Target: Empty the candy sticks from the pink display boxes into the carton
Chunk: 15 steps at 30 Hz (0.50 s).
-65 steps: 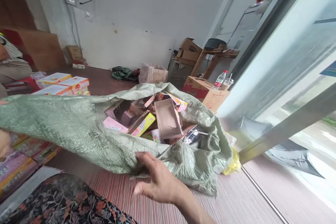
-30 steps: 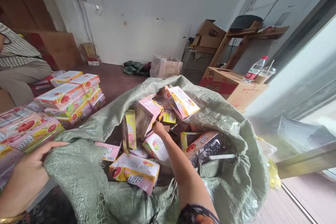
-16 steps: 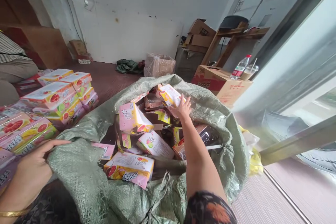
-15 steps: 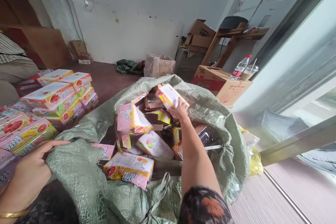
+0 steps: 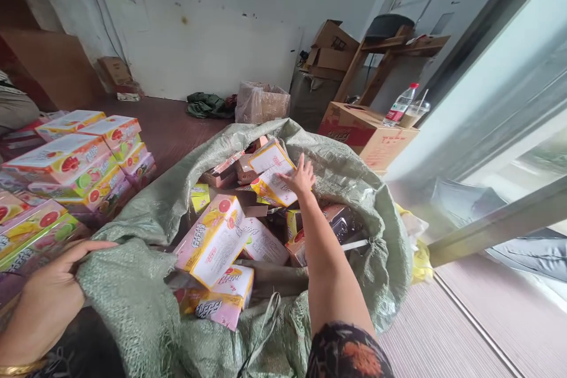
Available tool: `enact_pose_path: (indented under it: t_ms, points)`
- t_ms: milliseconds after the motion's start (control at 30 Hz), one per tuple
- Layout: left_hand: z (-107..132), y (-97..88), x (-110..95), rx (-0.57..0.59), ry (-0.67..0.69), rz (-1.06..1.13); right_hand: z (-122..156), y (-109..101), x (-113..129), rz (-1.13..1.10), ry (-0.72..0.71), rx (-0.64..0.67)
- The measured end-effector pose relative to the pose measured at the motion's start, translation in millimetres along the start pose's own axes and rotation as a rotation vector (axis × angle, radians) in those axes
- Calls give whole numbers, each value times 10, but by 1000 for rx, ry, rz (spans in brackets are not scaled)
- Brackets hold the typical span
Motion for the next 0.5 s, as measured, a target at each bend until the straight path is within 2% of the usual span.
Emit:
enact_pose_path:
  t_ms: [33,100,167,300,400,500]
  points:
    - [3,5,39,-1,3,3,-82,17,31,21,-80,101]
    - [7,12,68,0,1,9,-70,76,152,86,-256,240]
    - [4,34,22,13,-26,15,139,147,291,145,-369,269]
    - [-12,114,-158,13,-80,17,723,340,466,214,-443,277]
    - [-11,166,-176,15,-27,16,809,339,305,283,-383,284]
    - [23,135,-94,23,87,2,479,57,-135,362,-224,244]
Point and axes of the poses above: each hand's wrist, its own z-axis away from the middle knuckle, its own y-axis out of the palm, x = y × z, the point moved 6 cm from there along -z, towards the middle knuckle, and after that the axes turned 7 degrees about z, right-handed, at the moved point
